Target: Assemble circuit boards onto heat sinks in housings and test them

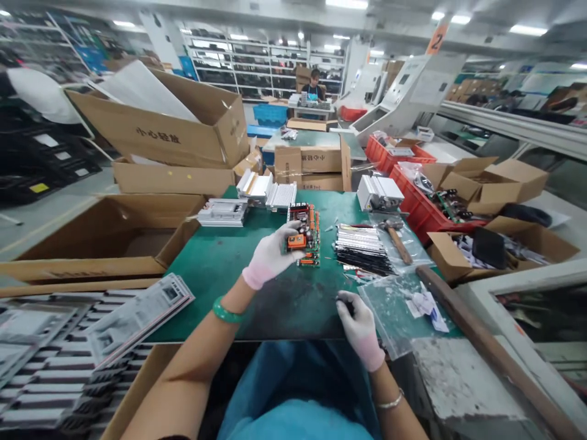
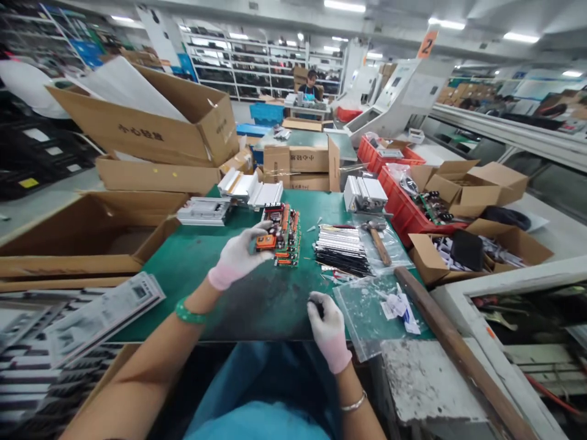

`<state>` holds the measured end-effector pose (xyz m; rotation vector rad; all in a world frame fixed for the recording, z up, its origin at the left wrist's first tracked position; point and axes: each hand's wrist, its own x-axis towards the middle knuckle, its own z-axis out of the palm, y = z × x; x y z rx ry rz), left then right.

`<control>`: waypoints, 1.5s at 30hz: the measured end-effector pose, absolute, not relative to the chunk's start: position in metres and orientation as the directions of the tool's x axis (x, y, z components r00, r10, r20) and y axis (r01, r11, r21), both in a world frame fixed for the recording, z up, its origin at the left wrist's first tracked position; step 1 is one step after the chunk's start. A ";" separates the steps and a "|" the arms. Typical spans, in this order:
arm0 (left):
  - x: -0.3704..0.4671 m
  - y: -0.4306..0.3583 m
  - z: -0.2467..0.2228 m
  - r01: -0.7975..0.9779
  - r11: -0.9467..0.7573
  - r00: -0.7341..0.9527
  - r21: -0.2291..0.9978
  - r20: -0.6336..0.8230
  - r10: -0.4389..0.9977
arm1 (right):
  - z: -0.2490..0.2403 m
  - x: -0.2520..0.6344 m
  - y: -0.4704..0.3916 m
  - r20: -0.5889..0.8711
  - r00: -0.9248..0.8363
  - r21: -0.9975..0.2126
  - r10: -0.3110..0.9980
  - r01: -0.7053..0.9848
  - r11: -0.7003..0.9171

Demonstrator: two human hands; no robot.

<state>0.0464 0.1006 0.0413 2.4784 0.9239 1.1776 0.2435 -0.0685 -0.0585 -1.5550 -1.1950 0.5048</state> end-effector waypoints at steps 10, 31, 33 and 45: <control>0.067 0.153 0.033 0.425 -0.685 0.538 0.591 0.444 0.717 | -0.065 0.244 -0.072 0.204 0.384 -0.896 0.900 0.444 0.014; 0.054 0.131 0.034 0.440 -0.825 0.360 0.354 0.773 0.523 | -0.054 0.242 -0.065 0.238 0.358 -0.896 0.903 0.440 0.061; 0.060 0.116 0.035 0.371 -0.908 0.404 0.196 0.846 0.348 | -0.053 0.239 -0.064 0.265 0.375 -0.893 0.888 0.443 0.079; 0.130 0.081 -0.026 -0.305 -0.946 0.765 -0.115 0.562 -0.315 | -0.008 0.298 -0.112 0.495 0.428 -0.674 0.756 0.738 0.024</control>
